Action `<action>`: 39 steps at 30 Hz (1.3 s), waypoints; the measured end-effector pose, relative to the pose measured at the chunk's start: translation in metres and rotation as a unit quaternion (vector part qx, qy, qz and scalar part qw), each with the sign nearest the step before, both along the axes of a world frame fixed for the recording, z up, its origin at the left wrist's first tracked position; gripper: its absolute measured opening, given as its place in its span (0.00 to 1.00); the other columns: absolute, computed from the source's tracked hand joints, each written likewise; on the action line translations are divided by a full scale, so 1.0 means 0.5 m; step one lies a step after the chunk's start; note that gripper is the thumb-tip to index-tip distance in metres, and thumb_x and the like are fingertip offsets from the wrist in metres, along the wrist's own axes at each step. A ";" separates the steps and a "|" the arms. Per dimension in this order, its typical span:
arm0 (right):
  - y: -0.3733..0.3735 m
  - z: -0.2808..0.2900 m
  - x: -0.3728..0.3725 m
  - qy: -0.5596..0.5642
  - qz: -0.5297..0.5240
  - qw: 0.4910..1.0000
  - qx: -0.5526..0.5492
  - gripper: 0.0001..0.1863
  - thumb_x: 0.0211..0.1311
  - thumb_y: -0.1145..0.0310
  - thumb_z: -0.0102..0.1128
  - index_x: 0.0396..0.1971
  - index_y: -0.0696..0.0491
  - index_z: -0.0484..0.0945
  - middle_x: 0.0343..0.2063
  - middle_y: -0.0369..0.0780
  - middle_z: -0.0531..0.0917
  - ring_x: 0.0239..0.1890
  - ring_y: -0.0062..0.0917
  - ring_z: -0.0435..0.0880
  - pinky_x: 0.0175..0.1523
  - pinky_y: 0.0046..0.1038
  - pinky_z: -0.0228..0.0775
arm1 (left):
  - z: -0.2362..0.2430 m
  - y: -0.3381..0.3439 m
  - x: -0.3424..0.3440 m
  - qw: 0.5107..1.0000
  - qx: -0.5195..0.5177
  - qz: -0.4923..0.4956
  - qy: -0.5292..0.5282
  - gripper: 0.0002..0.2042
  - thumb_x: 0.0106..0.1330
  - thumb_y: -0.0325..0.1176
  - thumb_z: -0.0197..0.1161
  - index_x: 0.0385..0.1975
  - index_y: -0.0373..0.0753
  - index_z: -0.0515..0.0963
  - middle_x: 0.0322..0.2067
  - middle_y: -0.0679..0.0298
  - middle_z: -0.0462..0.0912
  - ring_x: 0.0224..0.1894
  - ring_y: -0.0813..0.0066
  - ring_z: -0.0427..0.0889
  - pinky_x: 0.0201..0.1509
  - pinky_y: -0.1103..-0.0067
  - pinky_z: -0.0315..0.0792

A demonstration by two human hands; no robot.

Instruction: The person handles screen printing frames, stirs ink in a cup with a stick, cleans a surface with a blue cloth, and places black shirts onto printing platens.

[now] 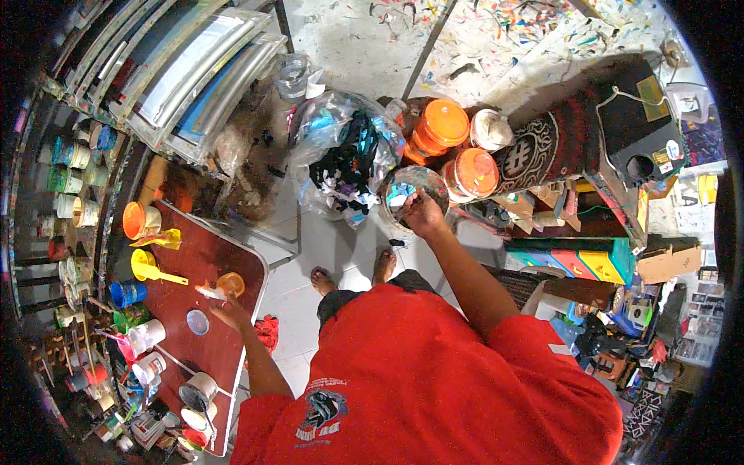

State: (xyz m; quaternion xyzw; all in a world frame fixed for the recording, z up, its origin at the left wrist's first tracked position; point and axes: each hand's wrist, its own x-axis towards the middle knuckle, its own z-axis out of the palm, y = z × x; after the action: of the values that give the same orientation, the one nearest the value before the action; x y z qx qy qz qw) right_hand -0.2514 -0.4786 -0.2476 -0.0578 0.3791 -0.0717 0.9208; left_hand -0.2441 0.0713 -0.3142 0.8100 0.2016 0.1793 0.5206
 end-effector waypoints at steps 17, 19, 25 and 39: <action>-0.025 0.084 0.071 -0.017 0.329 0.724 -0.606 0.28 0.68 0.52 0.32 0.61 0.55 0.56 0.59 0.46 0.60 0.62 0.33 0.58 0.65 0.30 0.45 | 0.276 -0.950 0.021 0.645 -0.648 -0.364 0.176 0.26 0.71 0.48 0.31 0.62 0.38 0.54 0.62 0.61 0.57 0.63 0.67 0.57 0.66 0.73 0.49; -0.001 0.095 0.037 -0.020 0.324 0.709 -0.626 0.30 0.66 0.53 0.35 0.62 0.57 0.52 0.61 0.47 0.56 0.64 0.33 0.53 0.66 0.29 0.42 | 0.331 -0.980 0.000 0.636 -0.655 -0.349 0.211 0.28 0.70 0.50 0.31 0.63 0.38 0.52 0.64 0.64 0.53 0.64 0.72 0.52 0.67 0.77 0.43; -0.042 0.074 0.064 0.012 0.263 0.759 -0.596 0.32 0.66 0.56 0.34 0.62 0.62 0.45 0.63 0.55 0.49 0.67 0.41 0.46 0.67 0.34 0.39 | 0.328 -1.015 0.013 0.682 -0.603 -0.362 0.199 0.27 0.71 0.47 0.32 0.65 0.37 0.46 0.66 0.62 0.48 0.68 0.71 0.44 0.69 0.75 0.38; -0.052 0.170 0.248 0.044 0.430 0.250 -0.866 0.37 0.61 0.52 0.39 0.58 0.69 0.53 0.62 0.60 0.49 0.66 0.51 0.44 0.67 0.48 0.31 | 0.238 -0.977 0.359 0.550 -0.637 -0.346 0.415 0.17 0.67 0.39 0.50 0.51 0.38 0.66 0.50 0.60 0.71 0.53 0.67 0.70 0.57 0.71 0.65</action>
State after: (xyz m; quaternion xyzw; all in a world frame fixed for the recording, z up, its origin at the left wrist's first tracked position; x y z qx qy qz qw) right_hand -0.1275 -0.5046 -0.1625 -0.9783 0.0490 0.0525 0.1946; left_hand -0.0646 -0.4173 -0.1952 0.2583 0.1608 -0.5460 0.7806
